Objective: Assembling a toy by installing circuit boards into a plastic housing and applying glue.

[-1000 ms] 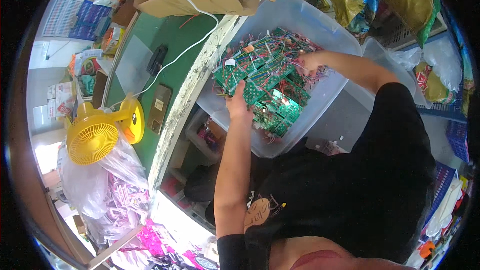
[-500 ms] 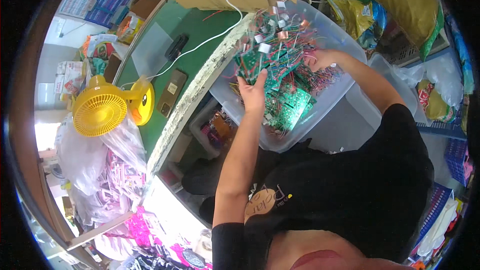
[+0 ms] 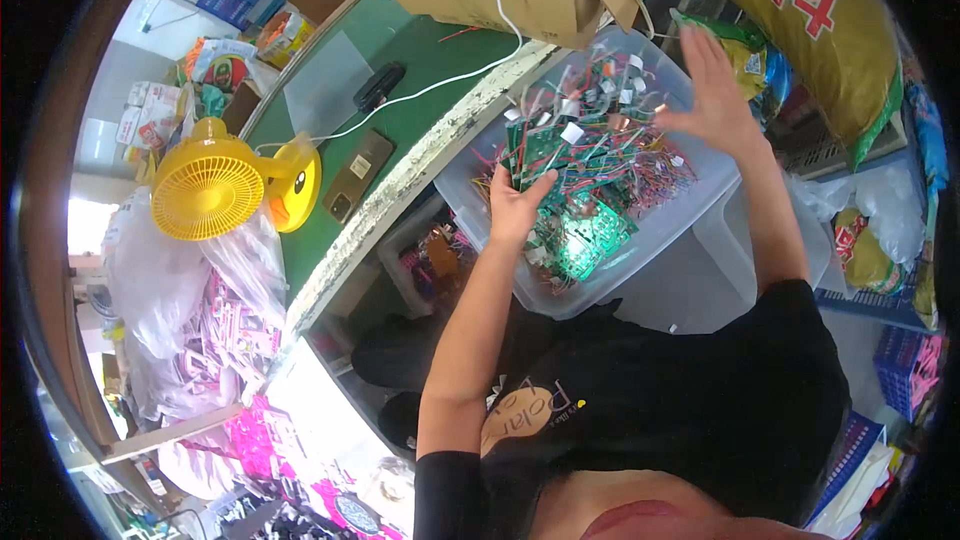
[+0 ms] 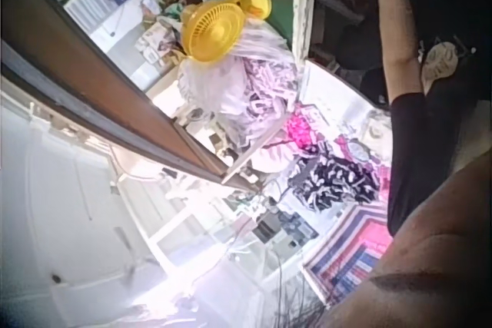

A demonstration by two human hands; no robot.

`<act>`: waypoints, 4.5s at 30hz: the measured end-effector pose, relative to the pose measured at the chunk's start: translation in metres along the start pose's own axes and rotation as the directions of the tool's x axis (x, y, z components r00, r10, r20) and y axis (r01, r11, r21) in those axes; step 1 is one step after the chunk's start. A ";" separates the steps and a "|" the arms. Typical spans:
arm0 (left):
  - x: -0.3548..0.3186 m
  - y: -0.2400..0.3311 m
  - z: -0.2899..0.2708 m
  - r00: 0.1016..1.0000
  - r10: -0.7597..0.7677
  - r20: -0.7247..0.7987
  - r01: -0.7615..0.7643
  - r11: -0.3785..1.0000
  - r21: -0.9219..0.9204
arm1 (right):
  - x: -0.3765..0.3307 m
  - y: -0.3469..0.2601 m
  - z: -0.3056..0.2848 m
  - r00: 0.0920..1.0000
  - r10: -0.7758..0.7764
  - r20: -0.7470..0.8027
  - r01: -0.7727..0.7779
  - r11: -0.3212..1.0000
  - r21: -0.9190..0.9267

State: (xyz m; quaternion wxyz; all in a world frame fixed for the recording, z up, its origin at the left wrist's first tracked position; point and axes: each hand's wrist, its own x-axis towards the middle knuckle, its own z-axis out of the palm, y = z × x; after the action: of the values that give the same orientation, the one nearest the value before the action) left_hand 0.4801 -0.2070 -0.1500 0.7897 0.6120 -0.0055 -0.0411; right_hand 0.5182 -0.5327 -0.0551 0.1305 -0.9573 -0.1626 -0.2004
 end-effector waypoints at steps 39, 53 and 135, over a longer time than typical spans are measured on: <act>-0.079 -0.065 -0.004 0.778 -0.626 0.044 -0.164 -0.136 0.977 | 0.050 0.018 -0.020 0.633 0.205 0.747 -0.566 0.781 0.265; -0.112 0.197 -0.102 0.959 0.053 0.278 0.048 0.939 -0.342 | 0.135 -0.240 -0.101 0.418 -0.629 0.656 0.385 0.776 0.499; -0.761 0.134 -0.022 -0.895 0.249 -0.371 -0.291 0.307 0.906 | -0.291 -1.073 0.016 -0.265 -0.937 -0.230 0.780 -0.348 0.520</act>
State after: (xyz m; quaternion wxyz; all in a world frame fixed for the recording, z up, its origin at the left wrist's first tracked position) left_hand -0.2688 -0.0976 0.0058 0.2179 0.1581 0.2513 0.9297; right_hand -0.1182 0.3765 0.0046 0.1349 -0.3970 -0.9075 -0.0239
